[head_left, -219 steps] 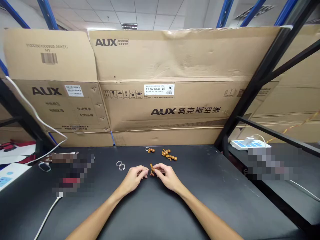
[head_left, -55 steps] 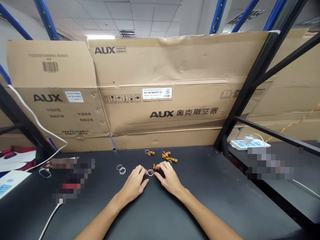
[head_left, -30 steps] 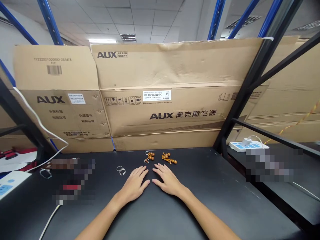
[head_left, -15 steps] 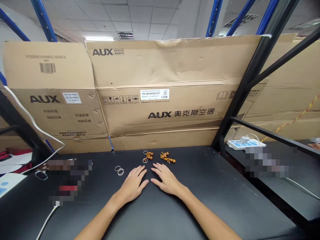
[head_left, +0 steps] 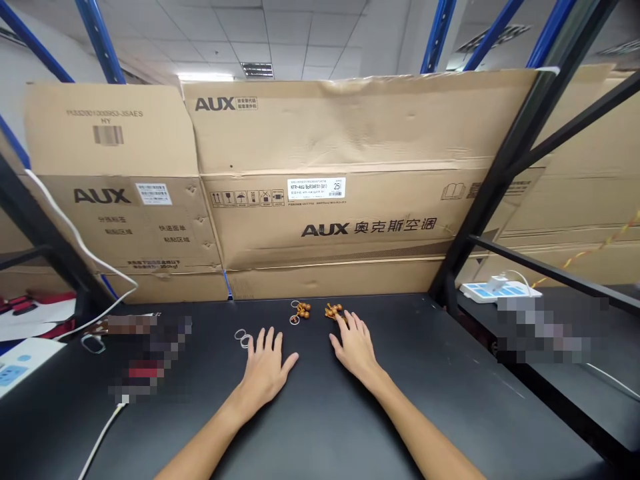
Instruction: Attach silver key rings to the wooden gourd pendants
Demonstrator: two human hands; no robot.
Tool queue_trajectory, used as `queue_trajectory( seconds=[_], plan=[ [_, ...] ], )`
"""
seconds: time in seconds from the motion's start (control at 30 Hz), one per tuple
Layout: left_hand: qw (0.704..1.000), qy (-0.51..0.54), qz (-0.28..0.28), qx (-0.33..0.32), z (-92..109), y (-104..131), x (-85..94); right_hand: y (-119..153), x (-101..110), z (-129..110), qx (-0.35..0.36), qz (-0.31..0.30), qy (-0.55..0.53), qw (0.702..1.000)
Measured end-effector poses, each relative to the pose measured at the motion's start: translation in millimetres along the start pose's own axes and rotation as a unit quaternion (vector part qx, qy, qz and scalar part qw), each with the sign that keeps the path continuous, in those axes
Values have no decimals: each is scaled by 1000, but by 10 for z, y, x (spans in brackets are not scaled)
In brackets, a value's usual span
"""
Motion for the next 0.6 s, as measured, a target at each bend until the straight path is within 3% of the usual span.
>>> queue_trajectory(
  seconds=[0.13, 0.33, 0.47, 0.6],
  plan=[
    [998, 40, 1, -45, 44, -5, 17, 10, -56, 34, 5, -2, -11, 1000],
    [984, 111, 39, -136, 174, -11, 181, 88, -50, -245, 122, -53, -72, 989],
    [990, 88, 68, -86, 43, -68, 175, 149, -5, -400, 172, -74, -131, 973],
    [990, 93, 59, -87, -67, -125, 142, 174, 8, -431, 181, -75, -170, 966]
  ],
)
Point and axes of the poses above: each hand's wrist, its own y-axis away from the middle knuckle, its own x-axis out of the back of the hand, z = x × y, the point moved 6 cm from there along -y, towards the middle knuckle, and after that the axes turned 5 degrees about -y, right-handed, at the moved point
